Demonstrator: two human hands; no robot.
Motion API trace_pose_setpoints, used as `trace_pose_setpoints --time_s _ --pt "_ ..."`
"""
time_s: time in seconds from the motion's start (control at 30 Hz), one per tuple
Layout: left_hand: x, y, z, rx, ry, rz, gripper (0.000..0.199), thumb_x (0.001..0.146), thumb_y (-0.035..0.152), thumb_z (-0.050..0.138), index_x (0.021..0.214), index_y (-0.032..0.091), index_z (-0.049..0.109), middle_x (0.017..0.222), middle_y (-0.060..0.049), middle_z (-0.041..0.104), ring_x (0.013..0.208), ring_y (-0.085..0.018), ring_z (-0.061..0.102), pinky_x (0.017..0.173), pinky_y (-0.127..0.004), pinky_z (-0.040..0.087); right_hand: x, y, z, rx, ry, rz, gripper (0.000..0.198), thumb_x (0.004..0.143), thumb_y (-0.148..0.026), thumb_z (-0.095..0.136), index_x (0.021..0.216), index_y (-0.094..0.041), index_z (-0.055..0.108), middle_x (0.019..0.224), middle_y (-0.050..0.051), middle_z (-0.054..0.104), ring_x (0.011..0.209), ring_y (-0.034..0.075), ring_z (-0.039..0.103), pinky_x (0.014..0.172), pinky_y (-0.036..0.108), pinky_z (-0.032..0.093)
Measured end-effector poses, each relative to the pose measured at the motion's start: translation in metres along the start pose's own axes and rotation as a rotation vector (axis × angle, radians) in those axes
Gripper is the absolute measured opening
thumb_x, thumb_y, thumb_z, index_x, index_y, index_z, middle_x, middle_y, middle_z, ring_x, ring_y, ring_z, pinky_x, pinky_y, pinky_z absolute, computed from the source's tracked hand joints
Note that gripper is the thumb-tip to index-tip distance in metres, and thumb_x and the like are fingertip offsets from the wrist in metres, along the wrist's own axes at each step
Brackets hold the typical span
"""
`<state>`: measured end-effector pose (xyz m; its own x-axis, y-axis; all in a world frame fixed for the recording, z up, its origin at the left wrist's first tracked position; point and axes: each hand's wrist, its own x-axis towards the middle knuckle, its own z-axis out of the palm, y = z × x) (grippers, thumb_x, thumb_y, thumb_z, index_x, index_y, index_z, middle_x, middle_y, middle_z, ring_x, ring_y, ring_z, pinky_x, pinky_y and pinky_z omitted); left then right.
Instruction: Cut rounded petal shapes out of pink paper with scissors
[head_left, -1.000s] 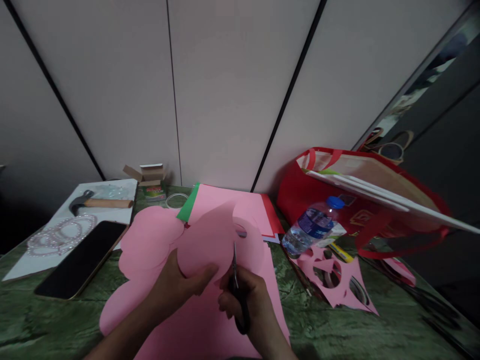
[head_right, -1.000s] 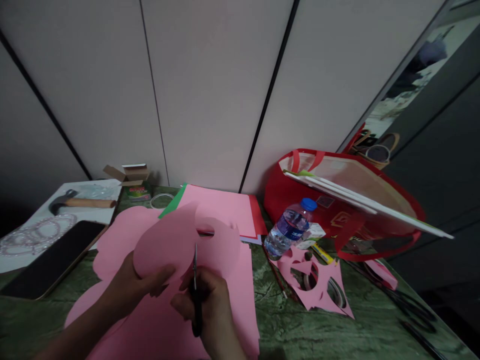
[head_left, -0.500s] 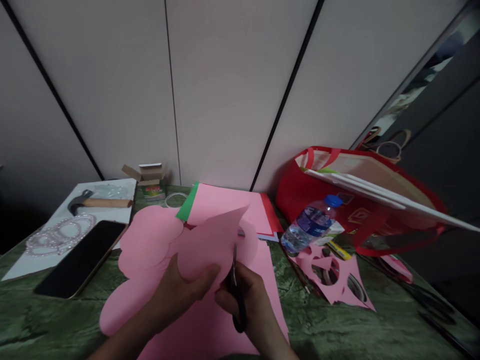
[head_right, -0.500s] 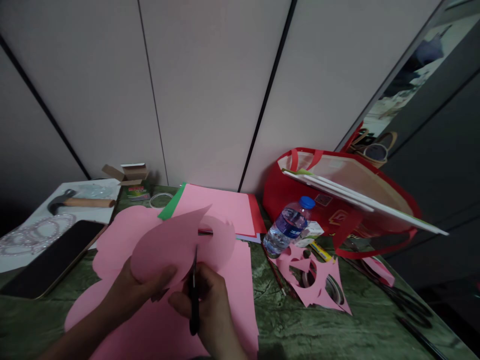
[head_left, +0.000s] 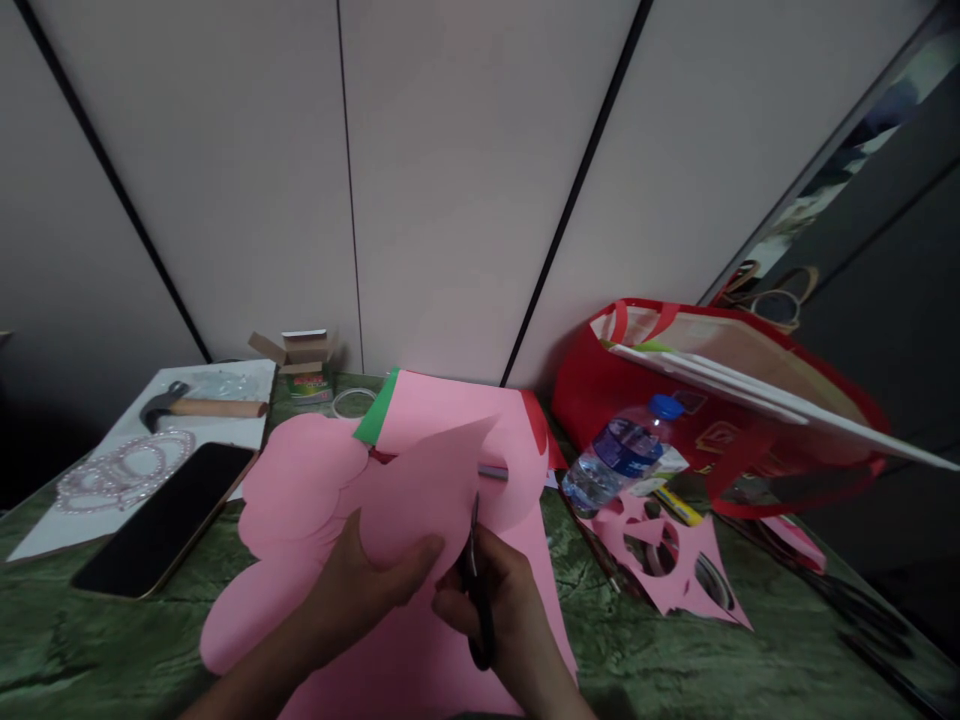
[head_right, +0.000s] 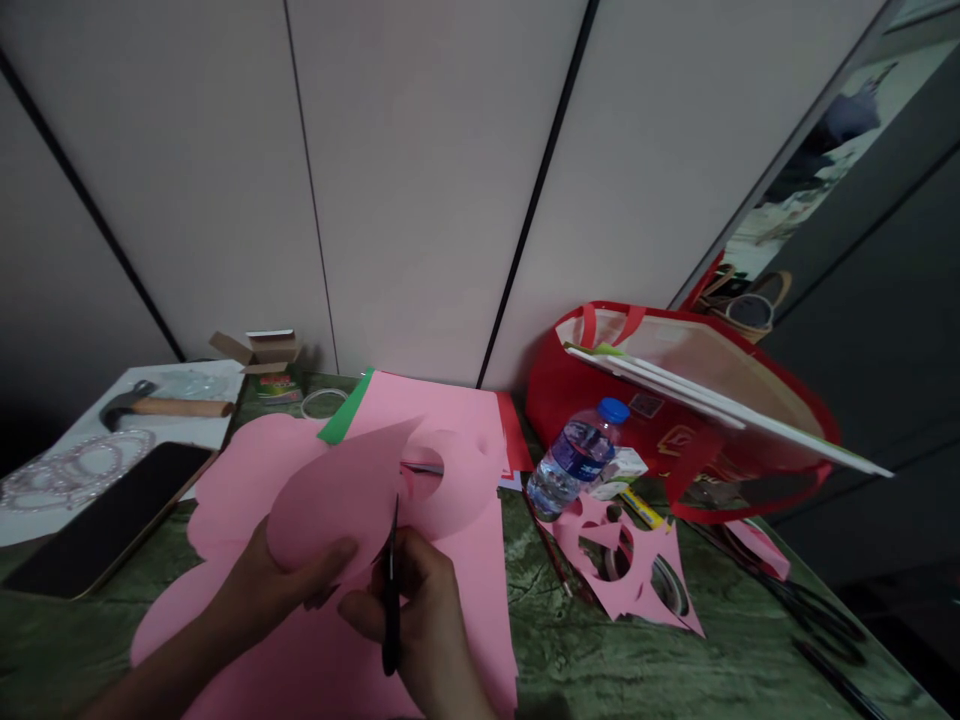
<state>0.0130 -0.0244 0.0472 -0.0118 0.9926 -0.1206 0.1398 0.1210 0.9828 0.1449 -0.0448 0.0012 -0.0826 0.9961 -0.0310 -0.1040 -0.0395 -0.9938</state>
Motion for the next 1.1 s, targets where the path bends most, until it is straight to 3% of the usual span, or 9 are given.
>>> trace_pose_setpoints --time_s 0.5,0.8,1.1 --pt "0.001 0.001 -0.003 0.015 -0.015 -0.006 0.022 0.060 0.034 0.065 0.069 0.017 0.055 0.033 0.009 0.046 0.034 -0.010 0.039 0.035 -0.022 0.033 0.000 -0.001 0.000 -0.010 -0.015 -0.011 0.023 0.062 -0.024 0.072 0.066 -0.018 0.050 0.051 -0.009 0.037 0.047 0.007 0.026 0.044 0.022 0.019" --pt "0.002 0.009 -0.005 -0.038 -0.070 0.048 0.019 0.059 0.031 0.062 0.051 0.017 0.052 0.035 0.007 0.044 0.033 -0.006 0.037 0.033 -0.019 0.029 -0.001 -0.007 0.001 0.033 -0.012 0.026 0.019 0.060 -0.017 0.071 0.067 -0.017 0.053 0.050 -0.009 0.040 0.046 0.006 0.028 0.043 0.020 0.021" --pt "0.010 0.001 -0.012 -0.077 -0.162 0.071 0.016 0.060 0.029 0.063 0.057 0.017 0.054 0.033 0.007 0.045 0.031 -0.007 0.036 0.031 -0.019 0.028 0.000 -0.002 0.001 0.004 -0.015 -0.058 0.019 0.061 -0.023 0.070 0.064 -0.016 0.053 0.052 -0.008 0.040 0.047 0.007 0.031 0.043 0.020 0.022"
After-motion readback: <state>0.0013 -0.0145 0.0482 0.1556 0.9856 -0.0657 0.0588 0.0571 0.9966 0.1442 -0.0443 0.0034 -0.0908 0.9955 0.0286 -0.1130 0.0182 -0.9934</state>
